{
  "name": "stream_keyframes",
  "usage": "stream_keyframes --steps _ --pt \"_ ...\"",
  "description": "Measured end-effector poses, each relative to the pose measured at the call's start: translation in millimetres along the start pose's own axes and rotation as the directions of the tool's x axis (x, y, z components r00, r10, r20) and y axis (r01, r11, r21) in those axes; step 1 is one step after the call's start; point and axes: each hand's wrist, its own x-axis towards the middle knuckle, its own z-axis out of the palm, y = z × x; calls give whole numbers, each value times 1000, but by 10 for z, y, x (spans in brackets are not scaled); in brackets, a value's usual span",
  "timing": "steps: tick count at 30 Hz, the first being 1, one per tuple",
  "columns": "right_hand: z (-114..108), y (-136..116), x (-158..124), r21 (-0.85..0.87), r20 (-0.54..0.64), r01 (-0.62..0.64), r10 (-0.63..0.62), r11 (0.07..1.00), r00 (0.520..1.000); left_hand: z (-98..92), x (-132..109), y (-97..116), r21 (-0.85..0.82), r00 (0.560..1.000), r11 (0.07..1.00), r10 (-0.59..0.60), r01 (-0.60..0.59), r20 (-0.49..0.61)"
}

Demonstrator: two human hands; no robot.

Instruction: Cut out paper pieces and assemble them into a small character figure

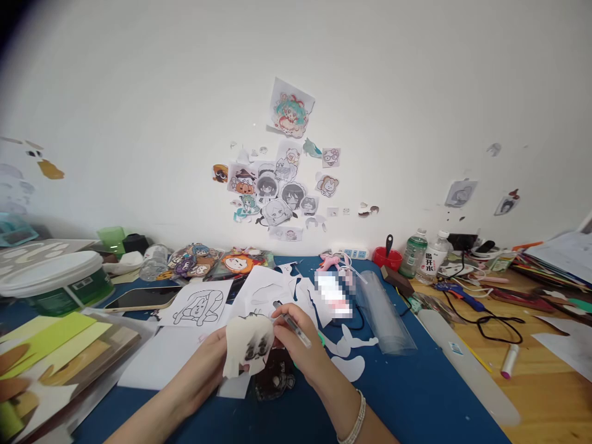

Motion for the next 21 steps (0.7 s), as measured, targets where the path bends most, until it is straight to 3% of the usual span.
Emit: stream_keyframes --steps 4,7,9,12,14,15,18,21 --pt "28 -18 -5 0 9 -21 21 1000 1000 -42 32 -27 200 1000 980 21 -20 -4" --pt "6 -44 11 13 -33 7 -6 1000 999 -129 95 -35 453 993 886 120 -97 -23" --pt "-73 -55 43 45 -144 46 -39 998 989 -215 142 -42 674 963 719 266 -171 -39" --pt "-290 -46 118 90 -359 119 -79 989 930 -346 194 -77 928 874 327 485 -181 0" --pt "-455 -25 171 108 -462 149 -84 983 883 -401 213 -117 984 849 120 526 -131 49" --pt "-528 -13 195 115 -519 164 -81 980 851 -416 219 -138 992 857 65 512 -109 60" --pt "-658 8 240 137 -627 191 -64 972 777 -425 228 -190 996 893 31 447 -86 63" --pt "-659 3 248 138 -645 180 -49 974 763 -433 236 -202 995 895 70 445 -70 31"
